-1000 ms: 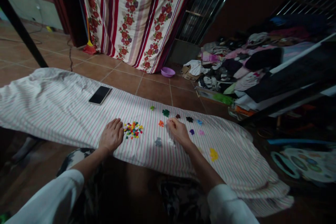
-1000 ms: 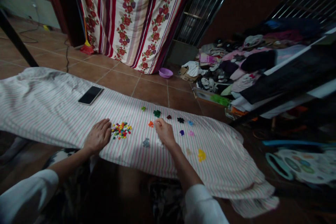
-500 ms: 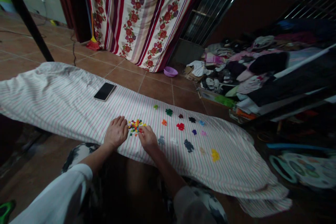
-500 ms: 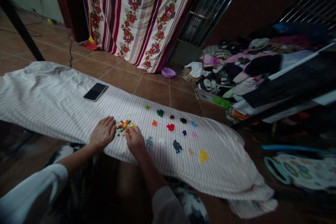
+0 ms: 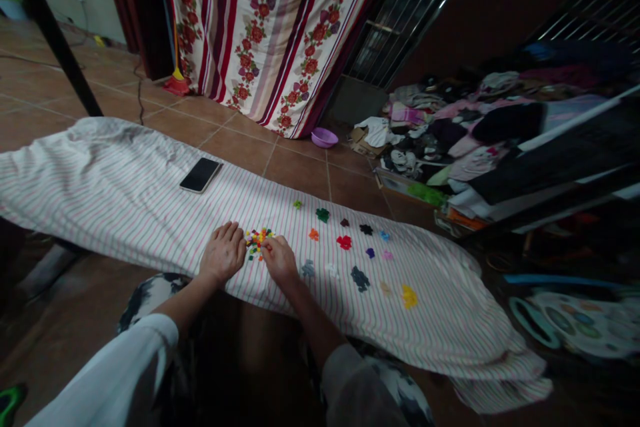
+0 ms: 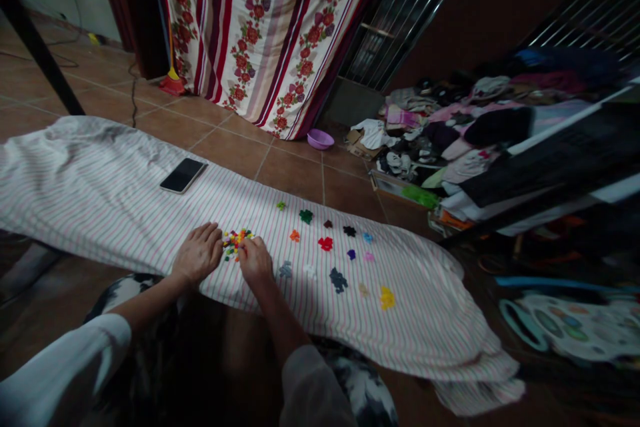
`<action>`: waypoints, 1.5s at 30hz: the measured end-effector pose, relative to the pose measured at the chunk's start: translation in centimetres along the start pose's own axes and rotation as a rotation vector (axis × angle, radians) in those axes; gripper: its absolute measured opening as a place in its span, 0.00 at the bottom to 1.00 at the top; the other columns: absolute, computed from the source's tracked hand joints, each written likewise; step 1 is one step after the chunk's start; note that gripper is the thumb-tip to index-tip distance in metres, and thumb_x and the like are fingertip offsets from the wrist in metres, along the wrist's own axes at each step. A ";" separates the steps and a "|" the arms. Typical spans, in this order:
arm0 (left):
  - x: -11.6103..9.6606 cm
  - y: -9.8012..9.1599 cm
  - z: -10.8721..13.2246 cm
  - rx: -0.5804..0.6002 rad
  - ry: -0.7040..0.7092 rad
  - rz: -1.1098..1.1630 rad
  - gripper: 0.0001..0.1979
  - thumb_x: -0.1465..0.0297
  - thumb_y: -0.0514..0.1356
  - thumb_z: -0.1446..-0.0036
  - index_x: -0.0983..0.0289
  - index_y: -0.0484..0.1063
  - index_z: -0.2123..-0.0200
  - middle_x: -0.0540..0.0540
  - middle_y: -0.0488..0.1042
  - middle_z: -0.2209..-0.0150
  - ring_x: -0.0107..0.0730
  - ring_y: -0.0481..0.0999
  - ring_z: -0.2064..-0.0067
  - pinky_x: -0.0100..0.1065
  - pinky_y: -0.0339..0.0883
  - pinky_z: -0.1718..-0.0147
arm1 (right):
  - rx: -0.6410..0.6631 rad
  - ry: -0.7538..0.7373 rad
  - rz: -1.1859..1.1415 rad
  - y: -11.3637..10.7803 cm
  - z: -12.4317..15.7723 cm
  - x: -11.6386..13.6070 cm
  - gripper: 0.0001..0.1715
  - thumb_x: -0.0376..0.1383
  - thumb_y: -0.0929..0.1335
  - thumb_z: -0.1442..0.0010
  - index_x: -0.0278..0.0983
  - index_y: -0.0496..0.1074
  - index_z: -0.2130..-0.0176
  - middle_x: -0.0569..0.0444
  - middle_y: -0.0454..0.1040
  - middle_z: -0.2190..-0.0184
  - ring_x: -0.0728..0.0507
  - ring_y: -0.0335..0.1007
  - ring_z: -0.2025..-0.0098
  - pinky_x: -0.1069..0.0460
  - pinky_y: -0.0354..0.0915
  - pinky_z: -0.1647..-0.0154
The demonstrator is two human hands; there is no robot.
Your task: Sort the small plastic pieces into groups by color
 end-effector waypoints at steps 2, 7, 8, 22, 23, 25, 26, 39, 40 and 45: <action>0.0 0.0 0.0 -0.008 -0.004 0.009 0.18 0.66 0.49 0.34 0.67 0.75 0.53 0.67 0.75 0.44 0.52 0.71 0.39 0.51 0.65 0.42 | -0.001 0.000 -0.024 -0.1 0.0 0.0 0.08 0.30 0.66 0.36 0.41 0.75 0.61 0.53 0.71 0.63 0.45 0.70 0.60 0.52 0.66 0.55; 0.0 0.2 0.1 -0.014 0.001 0.008 0.17 0.67 0.50 0.35 0.67 0.75 0.53 0.67 0.75 0.44 0.52 0.71 0.39 0.52 0.65 0.42 | 0.014 -0.013 -0.018 -0.2 0.0 0.2 0.09 0.29 0.67 0.37 0.41 0.76 0.60 0.53 0.72 0.61 0.45 0.71 0.57 0.52 0.67 0.53; 0.1 0.3 0.1 -0.016 0.001 0.012 0.17 0.67 0.50 0.35 0.67 0.75 0.53 0.67 0.75 0.44 0.52 0.71 0.39 0.52 0.65 0.42 | 0.018 -0.020 -0.005 -0.2 0.0 0.3 0.10 0.28 0.67 0.38 0.41 0.76 0.59 0.52 0.73 0.61 0.44 0.71 0.56 0.52 0.67 0.52; 0.1 0.4 0.0 -0.012 -0.012 0.021 0.18 0.66 0.48 0.34 0.67 0.74 0.52 0.68 0.75 0.44 0.52 0.70 0.39 0.52 0.64 0.41 | -0.019 -0.061 0.061 -0.2 0.0 0.5 0.09 0.30 0.66 0.37 0.41 0.75 0.59 0.52 0.75 0.59 0.45 0.73 0.55 0.54 0.68 0.55; 0.1 0.4 0.0 -0.011 -0.010 0.014 0.19 0.66 0.48 0.34 0.68 0.74 0.52 0.68 0.75 0.44 0.52 0.70 0.39 0.52 0.64 0.41 | -0.035 -0.062 0.042 -0.1 0.0 0.4 0.09 0.30 0.66 0.37 0.41 0.74 0.59 0.52 0.75 0.60 0.45 0.73 0.55 0.54 0.68 0.55; 0.1 0.3 0.0 -0.010 -0.004 -0.001 0.19 0.67 0.48 0.34 0.68 0.74 0.52 0.68 0.75 0.44 0.52 0.70 0.39 0.52 0.64 0.41 | -0.065 -0.062 0.000 -0.1 0.0 0.2 0.08 0.30 0.66 0.37 0.41 0.74 0.60 0.52 0.75 0.61 0.45 0.73 0.56 0.54 0.68 0.54; 0.1 0.3 0.0 -0.011 0.000 -0.008 0.18 0.67 0.48 0.34 0.68 0.74 0.52 0.67 0.75 0.44 0.52 0.70 0.39 0.51 0.64 0.41 | -0.077 -0.060 -0.022 -0.1 0.0 0.2 0.08 0.31 0.66 0.38 0.40 0.73 0.60 0.52 0.75 0.62 0.45 0.73 0.57 0.54 0.68 0.55; 0.0 0.1 0.0 -0.040 0.031 -0.047 0.17 0.66 0.47 0.34 0.65 0.74 0.54 0.65 0.76 0.46 0.49 0.72 0.41 0.49 0.65 0.44 | -0.160 0.182 -0.466 -0.3 -0.2 -0.2 0.08 0.41 0.66 0.40 0.41 0.71 0.61 0.56 0.78 0.69 0.47 0.73 0.72 0.54 0.69 0.69; 0.0 0.1 0.0 -0.037 0.030 -0.052 0.17 0.66 0.47 0.34 0.65 0.74 0.54 0.65 0.76 0.46 0.50 0.72 0.41 0.49 0.65 0.44 | -0.171 0.194 -0.497 -0.2 -0.1 -0.4 0.09 0.42 0.66 0.40 0.41 0.71 0.62 0.56 0.78 0.69 0.47 0.74 0.71 0.54 0.70 0.69; 0.1 0.1 0.1 -0.039 0.043 -0.057 0.18 0.66 0.47 0.34 0.66 0.74 0.53 0.65 0.77 0.47 0.50 0.72 0.41 0.49 0.65 0.43 | -0.216 0.204 -0.575 -0.3 0.3 -1.3 0.11 0.42 0.65 0.40 0.40 0.72 0.61 0.56 0.76 0.70 0.47 0.74 0.72 0.53 0.71 0.69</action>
Point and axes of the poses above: each hand's wrist, its own z-axis away from the middle knuckle, its own y-axis out of the palm, x = y × z, the point moved 1 cm from there along -z, towards the middle knuckle
